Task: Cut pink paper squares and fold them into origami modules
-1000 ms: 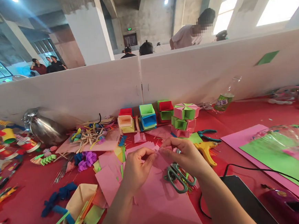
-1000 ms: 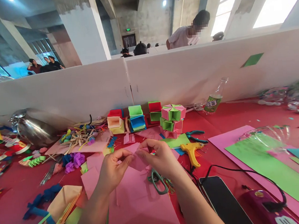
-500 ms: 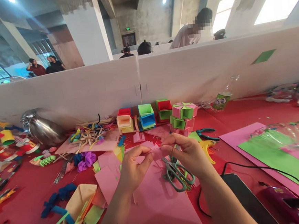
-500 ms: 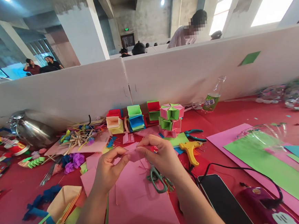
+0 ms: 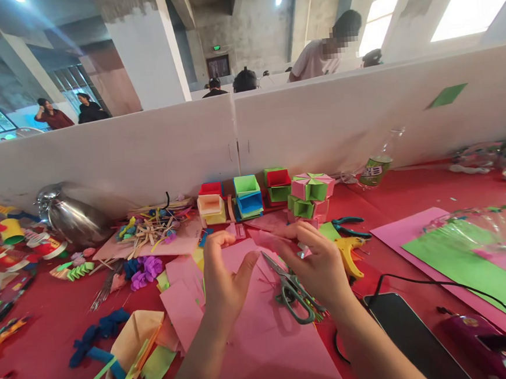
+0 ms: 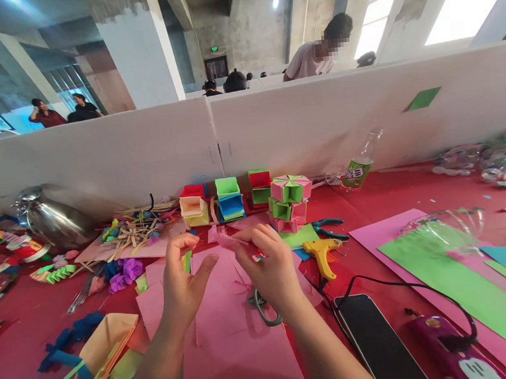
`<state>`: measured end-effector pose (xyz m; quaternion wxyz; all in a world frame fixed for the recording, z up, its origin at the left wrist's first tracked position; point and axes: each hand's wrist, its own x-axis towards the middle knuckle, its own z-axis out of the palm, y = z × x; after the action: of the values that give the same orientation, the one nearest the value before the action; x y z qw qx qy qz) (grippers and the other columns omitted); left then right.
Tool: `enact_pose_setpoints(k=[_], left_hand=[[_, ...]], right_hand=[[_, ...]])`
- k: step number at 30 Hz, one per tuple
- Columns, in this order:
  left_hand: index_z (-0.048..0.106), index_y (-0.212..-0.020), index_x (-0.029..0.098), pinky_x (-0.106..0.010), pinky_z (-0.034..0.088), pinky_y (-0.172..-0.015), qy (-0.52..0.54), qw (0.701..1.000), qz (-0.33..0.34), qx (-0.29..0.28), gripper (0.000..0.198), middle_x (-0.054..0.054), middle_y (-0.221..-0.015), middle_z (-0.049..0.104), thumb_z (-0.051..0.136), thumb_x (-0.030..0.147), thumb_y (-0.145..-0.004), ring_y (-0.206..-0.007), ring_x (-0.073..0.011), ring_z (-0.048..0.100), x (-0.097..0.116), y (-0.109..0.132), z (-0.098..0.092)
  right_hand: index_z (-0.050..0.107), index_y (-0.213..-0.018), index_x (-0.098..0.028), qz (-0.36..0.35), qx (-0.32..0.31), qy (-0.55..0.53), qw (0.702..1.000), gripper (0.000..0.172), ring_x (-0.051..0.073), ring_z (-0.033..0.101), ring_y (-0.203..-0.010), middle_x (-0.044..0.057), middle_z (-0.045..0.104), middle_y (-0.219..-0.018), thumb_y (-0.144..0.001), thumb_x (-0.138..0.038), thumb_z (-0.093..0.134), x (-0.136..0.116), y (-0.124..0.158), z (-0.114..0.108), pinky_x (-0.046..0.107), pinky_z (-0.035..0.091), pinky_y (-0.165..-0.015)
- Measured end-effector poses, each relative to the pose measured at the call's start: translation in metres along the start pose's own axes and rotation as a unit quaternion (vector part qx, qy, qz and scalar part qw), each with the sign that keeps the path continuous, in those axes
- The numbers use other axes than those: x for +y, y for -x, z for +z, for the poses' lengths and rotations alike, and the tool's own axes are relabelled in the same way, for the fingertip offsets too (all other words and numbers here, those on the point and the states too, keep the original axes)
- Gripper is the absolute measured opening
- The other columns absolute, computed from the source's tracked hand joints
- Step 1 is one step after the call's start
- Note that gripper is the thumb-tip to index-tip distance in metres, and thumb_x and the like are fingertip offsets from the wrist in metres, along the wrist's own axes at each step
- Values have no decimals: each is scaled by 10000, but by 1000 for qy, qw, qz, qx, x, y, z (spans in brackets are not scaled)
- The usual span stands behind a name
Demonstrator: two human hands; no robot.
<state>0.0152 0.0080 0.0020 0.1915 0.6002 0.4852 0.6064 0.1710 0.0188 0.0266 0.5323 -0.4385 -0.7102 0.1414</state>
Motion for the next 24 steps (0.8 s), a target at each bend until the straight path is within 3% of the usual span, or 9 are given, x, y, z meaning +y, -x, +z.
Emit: enact_pose_setpoints(k=[2,5,10,15,19,22,24], left_hand=[[495,-785,200,-235,413,-695,57,997,-38,-43,199,4,-748,522,613,360,-803,-726,-140,515,3,3,1],[498,-757,190,-214,406,-610,162,971,-89,-149,232,17,-681,509,554,398,-844,-634,-118,498,7,6,2],[538,-816,180,-210,419,-642,186,969,-84,-142,205,11,-728,552,575,381,-838,-675,-117,528,6,2,-3],[564,-814,169,-228,433,-685,165,964,-34,-205,168,-5,-764,584,590,334,-834,-728,-134,557,3,-1,-9],[564,-815,173,-233,450,-703,142,964,-14,-225,94,-7,-793,589,570,262,-842,-746,-131,563,5,-1,-13],[553,-795,172,-236,457,-674,70,976,16,-206,82,-8,-766,584,509,202,-858,-713,-128,560,8,-1,-13],[539,-765,170,-244,451,-650,-23,985,61,-157,91,-12,-733,569,492,160,-842,-686,-133,549,8,0,-9]], right_hand=[[631,-822,-217,-37,45,3,998,86,154,594,-746,28,640,-784,-841,-195,550,0,3,5,275,481,-678],[619,-875,-219,-94,-8,-32,995,121,158,622,-831,41,663,-868,-827,-146,536,-3,7,9,287,501,-747],[619,-1013,-200,-87,-156,-116,977,206,184,616,-962,76,657,-1026,-812,-171,584,-11,5,2,321,503,-827],[659,-867,-198,-54,-149,-185,970,176,183,637,-878,57,675,-906,-737,-298,722,-5,0,-3,305,524,-768],[646,-908,-197,-23,-164,-204,965,196,165,639,-848,43,659,-900,-747,-288,712,-2,-1,-5,283,539,-739],[623,-946,-200,-30,-150,-148,977,134,153,641,-837,43,658,-925,-812,-207,623,-1,2,-3,273,542,-722],[617,-965,-195,-64,-93,-45,993,151,173,635,-858,57,663,-936,-826,-163,570,0,5,3,302,531,-742]])
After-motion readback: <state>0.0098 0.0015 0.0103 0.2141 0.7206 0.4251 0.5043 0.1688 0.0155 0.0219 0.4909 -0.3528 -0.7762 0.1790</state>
